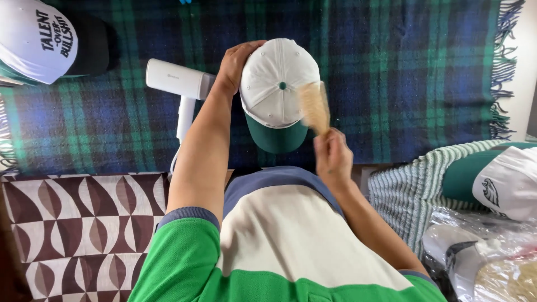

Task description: Cleaning a baseball cap by brushing its interior and exterior surfaces systematically.

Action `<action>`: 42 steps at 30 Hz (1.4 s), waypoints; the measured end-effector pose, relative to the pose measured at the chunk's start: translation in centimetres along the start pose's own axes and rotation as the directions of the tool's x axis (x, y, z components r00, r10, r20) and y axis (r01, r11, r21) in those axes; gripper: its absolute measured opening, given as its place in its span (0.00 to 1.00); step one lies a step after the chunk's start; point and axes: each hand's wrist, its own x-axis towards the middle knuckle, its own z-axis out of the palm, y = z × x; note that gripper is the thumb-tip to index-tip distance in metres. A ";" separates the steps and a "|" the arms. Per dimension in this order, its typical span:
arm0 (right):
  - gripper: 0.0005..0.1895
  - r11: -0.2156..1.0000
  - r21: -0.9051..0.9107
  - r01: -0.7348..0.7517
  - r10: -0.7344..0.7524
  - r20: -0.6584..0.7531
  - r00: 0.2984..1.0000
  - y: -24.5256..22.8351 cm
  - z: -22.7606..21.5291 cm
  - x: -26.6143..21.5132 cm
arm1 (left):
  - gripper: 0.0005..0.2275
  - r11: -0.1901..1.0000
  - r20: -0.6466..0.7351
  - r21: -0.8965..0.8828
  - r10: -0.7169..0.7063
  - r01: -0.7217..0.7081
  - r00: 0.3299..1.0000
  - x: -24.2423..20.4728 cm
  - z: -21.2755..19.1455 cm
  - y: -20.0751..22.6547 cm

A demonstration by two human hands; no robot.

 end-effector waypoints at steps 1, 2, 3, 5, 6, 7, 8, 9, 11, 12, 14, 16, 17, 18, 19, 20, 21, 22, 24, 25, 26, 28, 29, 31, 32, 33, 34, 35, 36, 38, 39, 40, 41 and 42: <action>0.14 1.000 0.003 0.001 -0.001 0.004 1.000 -0.4 0.5 0.1 | 0.18 1.000 -0.005 0.002 -0.002 0.002 1.000 0.0 -0.2 -0.1; 0.15 0.997 -0.025 0.067 -0.065 0.092 0.994 -1.0 1.0 0.3 | 0.18 1.000 -0.002 0.003 0.000 0.000 1.000 0.0 -0.4 -0.2; 0.17 0.990 -0.055 0.133 -0.121 0.174 0.977 -1.4 1.3 0.5 | 0.18 1.000 0.010 0.002 0.005 -0.005 1.000 0.2 -0.2 -0.3; 0.18 0.995 -0.076 -0.068 0.073 0.065 0.995 0.7 0.7 0.8 | 0.17 0.997 0.028 -0.023 0.069 -0.068 0.997 1.3 -0.5 -2.2; 0.20 0.962 -0.071 -0.265 0.263 -0.040 0.964 1.7 0.6 1.3 | 0.17 0.990 0.039 -0.048 0.132 -0.130 0.990 2.0 -0.8 -3.0; 0.20 0.962 -0.069 -0.264 0.262 -0.031 0.964 2.2 0.5 1.5 | 0.17 0.991 0.031 -0.047 0.127 -0.126 0.991 2.4 -1.2 -3.1; 0.18 0.987 -0.069 -0.147 0.139 -0.111 0.984 2.8 0.5 1.7 | 0.16 0.986 0.028 -0.030 0.163 -0.162 0.986 2.9 -1.6 -3.3; 0.16 0.995 -0.091 -0.039 0.021 -0.194 0.981 3.8 -0.2 1.4 | 0.15 0.981 0.039 -0.024 0.194 -0.193 0.980 3.4 -1.0 -3.8; 0.12 0.983 -0.107 0.147 -0.155 -0.073 0.985 0.5 -1.0 0.9 | 0.16 0.990 0.050 -0.007 0.141 -0.141 0.989 1.9 -0.5 -2.8; 0.08 0.937 -0.090 0.337 -0.334 0.044 0.942 -1.2 -1.1 1.1 | 0.18 0.995 0.054 0.019 0.096 -0.098 0.994 1.4 -0.8 -1.8; 0.09 0.880 -0.154 0.449 -0.403 0.259 0.878 -1.9 -2.2 0.2 | 0.18 0.994 0.066 0.031 0.105 -0.108 0.992 1.4 -0.6 -1.8; 0.13 0.803 -0.180 0.568 -0.438 0.468 0.767 -1.0 -1.9 -0.1 | 0.18 0.992 0.068 0.048 0.113 -0.117 0.991 1.3 -1.1 -1.3; 0.11 0.840 -0.213 0.498 -0.400 0.377 0.835 0.4 -1.7 -0.5 | 0.18 0.994 0.067 0.034 0.101 -0.104 0.993 1.1 -0.9 -1.2; 0.10 0.873 -0.239 0.424 -0.356 0.281 0.891 1.8 -1.5 -0.8 | 0.18 0.996 0.066 0.020 0.089 -0.091 0.994 0.9 -0.6 -1.2; 0.10 0.871 -0.236 0.430 -0.362 0.284 0.888 1.4 -1.4 0.0 | 0.18 0.995 0.059 0.019 0.092 -0.093 0.994 1.4 -0.7 -1.6; 0.09 0.930 -0.120 0.347 -0.329 0.150 0.932 1.1 -1.4 0.8 | 0.18 0.990 0.069 0.008 0.137 -0.138 0.988 1.9 -0.8 -2.0; 0.12 0.966 0.014 0.257 -0.257 0.027 0.966 0.6 -1.4 0.8 | 0.18 0.986 0.084 0.000 0.168 -0.169 0.982 1.8 -0.8 -2.8; 0.12 0.968 0.019 0.249 -0.250 0.034 0.968 0.3 -0.8 0.0 | 0.18 0.988 0.081 0.002 0.157 -0.158 0.984 0.9 -1.2 -2.7; 0.11 0.808 -0.207 0.551 -0.436 0.418 0.797 0.3 -0.1 -0.4 | 0.17 0.987 0.090 -0.003 0.161 -0.162 0.983 1.1 -0.7 -1.3; 0.11 0.806 -0.212 0.552 -0.437 0.415 0.798 0.6 0.0 0.1 | 0.17 0.986 0.093 -0.005 0.167 -0.167 0.982 1.2 -0.6 -1.2; 0.11 0.794 -0.189 0.578 -0.511 0.308 0.803 0.8 0.2 0.6 | 0.17 0.990 0.085 0.003 0.139 -0.140 0.987 1.4 -0.7 -1.2; 0.11 0.779 -0.156 0.608 -0.576 0.208 0.791 3.0 -0.5 2.1 | 0.18 0.995 0.063 0.007 0.102 -0.102 0.993 2.3 -1.0 -2.7; 0.09 0.726 -0.395 0.564 -0.477 0.301 0.825 4.7 -1.1 3.0 | 0.17 0.981 0.083 0.012 0.193 -0.195 0.978 3.1 -1.2 -3.9; 0.12 0.612 -0.612 0.501 -0.345 0.364 0.865 9.4 -2.9 4.0 | 0.16 0.960 0.116 0.011 0.277 -0.280 0.954 2.9 -1.1 -4.2; 0.06 0.654 -0.592 0.471 -0.372 0.291 0.881 12.3 -4.2 4.2 | 0.16 0.979 0.098 0.014 0.201 -0.203 0.975 1.9 -0.8 -3.2; 0.12 0.688 -0.563 0.459 -0.415 0.214 0.884 15.1 -5.1 5.6 | 0.17 0.990 0.064 0.018 0.139 -0.141 0.988 1.3 -1.0 -1.6; 0.12 0.684 -0.563 0.463 -0.424 0.210 0.881 14.7 -5.6 5.7 | 0.17 0.988 0.060 0.020 0.149 -0.151 0.987 1.4 -0.7 -1.3; 0.12 0.700 -0.513 0.497 -0.454 0.217 0.864 14.3 -5.9 5.5 | 0.17 0.991 0.055 0.034 0.127 -0.129 0.990 1.2 -0.7 -1.2; 0.12 0.713 -0.461 0.528 -0.484 0.222 0.847 13.9 -6.2 5.3 | 0.17 0.993 0.049 0.048 0.105 -0.107 0.993 1.0 -0.6 -1.2; 0.08 0.611 -0.461 0.644 -0.510 0.394 0.765 9.2 -3.9 4.9 | 0.18 0.992 0.046 0.062 0.110 -0.113 0.993 0.9 -0.7 -1.4; 0.05 0.501 -0.440 0.745 -0.510 0.545 0.665 7.0 -2.7 4.8 | 0.18 0.989 0.051 0.080 0.122 -0.125 0.991 1.1 -0.7 -1.3; 0.05 0.500 -0.442 0.744 -0.512 0.543 0.666 6.1 -2.9 6.4 | 0.18 0.988 0.053 0.081 0.125 -0.129 0.991 1.6 -0.7 -1.8; 0.05 0.487 -0.353 0.798 -0.639 0.479 0.602 5.2 -3.0 7.8 | 0.18 0.984 0.010 0.133 0.119 -0.119 0.993 1.9 -1.0 -2.4; 0.10 0.457 -0.266 0.849 -0.750 0.397 0.529 4.3 -3.1 9.2 | 0.18 0.977 -0.033 0.183 0.116 -0.108 0.993 2.1 -1.2 -2.9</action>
